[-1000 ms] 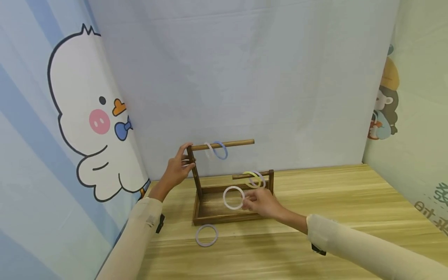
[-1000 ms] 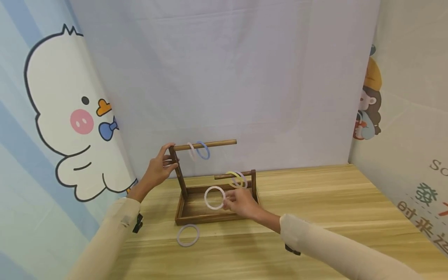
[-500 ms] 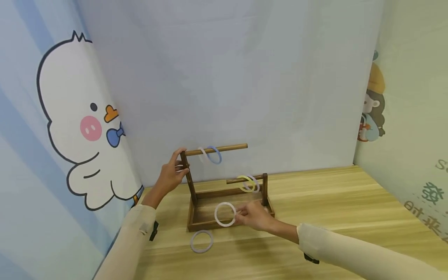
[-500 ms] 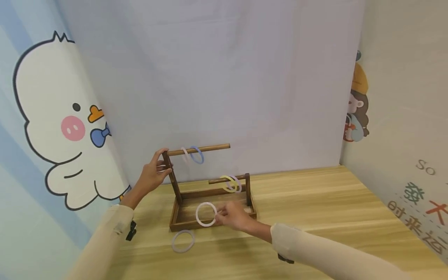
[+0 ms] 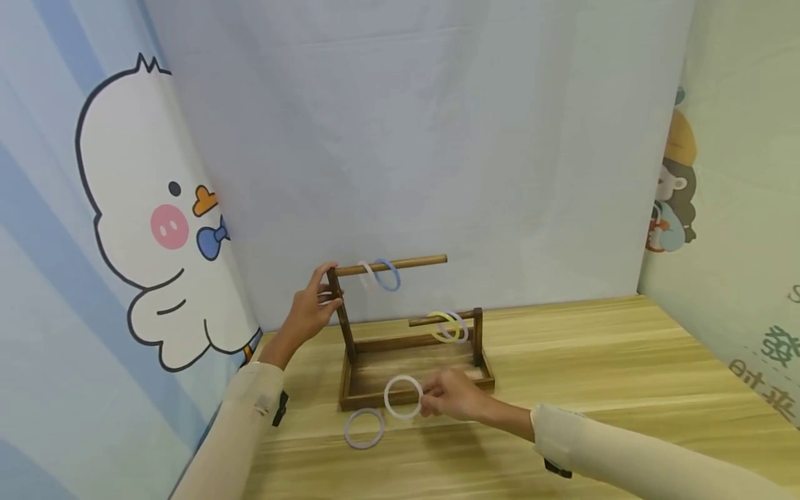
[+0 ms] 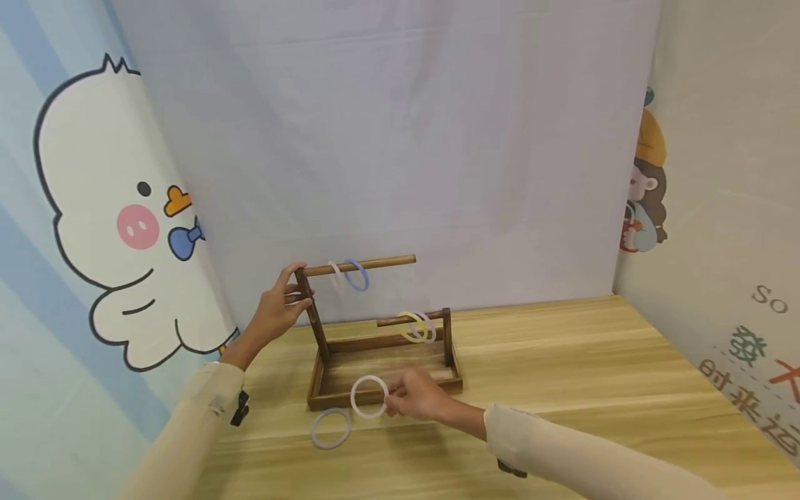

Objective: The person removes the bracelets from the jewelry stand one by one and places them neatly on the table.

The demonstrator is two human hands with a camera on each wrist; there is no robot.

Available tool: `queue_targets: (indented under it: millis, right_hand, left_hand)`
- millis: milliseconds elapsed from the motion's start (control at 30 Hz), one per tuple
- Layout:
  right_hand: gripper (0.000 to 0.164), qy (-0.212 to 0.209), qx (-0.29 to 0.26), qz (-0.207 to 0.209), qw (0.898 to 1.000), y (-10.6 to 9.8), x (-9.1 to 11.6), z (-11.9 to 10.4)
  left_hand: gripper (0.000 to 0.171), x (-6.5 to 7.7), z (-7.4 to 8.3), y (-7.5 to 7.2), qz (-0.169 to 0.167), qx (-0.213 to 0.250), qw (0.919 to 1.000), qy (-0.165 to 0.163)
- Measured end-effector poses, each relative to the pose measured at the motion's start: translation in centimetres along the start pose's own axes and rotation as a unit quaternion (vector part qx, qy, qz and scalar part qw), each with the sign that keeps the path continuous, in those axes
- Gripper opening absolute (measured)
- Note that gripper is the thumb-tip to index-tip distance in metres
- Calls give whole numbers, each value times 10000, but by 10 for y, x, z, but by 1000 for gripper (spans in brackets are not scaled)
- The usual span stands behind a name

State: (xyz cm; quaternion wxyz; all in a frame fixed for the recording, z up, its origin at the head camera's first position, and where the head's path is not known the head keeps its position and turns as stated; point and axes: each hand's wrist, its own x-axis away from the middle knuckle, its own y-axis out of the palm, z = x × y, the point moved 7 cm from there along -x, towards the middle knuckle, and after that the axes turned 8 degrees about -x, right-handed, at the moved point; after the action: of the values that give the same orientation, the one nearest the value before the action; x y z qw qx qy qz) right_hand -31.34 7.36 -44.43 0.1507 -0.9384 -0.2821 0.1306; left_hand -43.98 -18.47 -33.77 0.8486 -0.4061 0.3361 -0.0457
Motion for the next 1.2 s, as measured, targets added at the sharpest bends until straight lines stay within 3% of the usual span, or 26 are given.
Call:
queue_targets:
  millis: [400, 867, 1200]
  right_hand:
    - [17, 183, -49, -187, 9996, 11, 1, 7]
    - [20, 527, -366, -317, 9974, 7, 1, 15]
    - [26, 777, -601, -300, 9947, 15, -1, 21]
  left_hand:
    - [76, 3, -2, 0, -76, 49, 9999, -114]
    - [76, -9, 5, 0, 51, 91, 9999, 9]
    - [76, -1, -2, -2, 30, 68, 9999, -73]
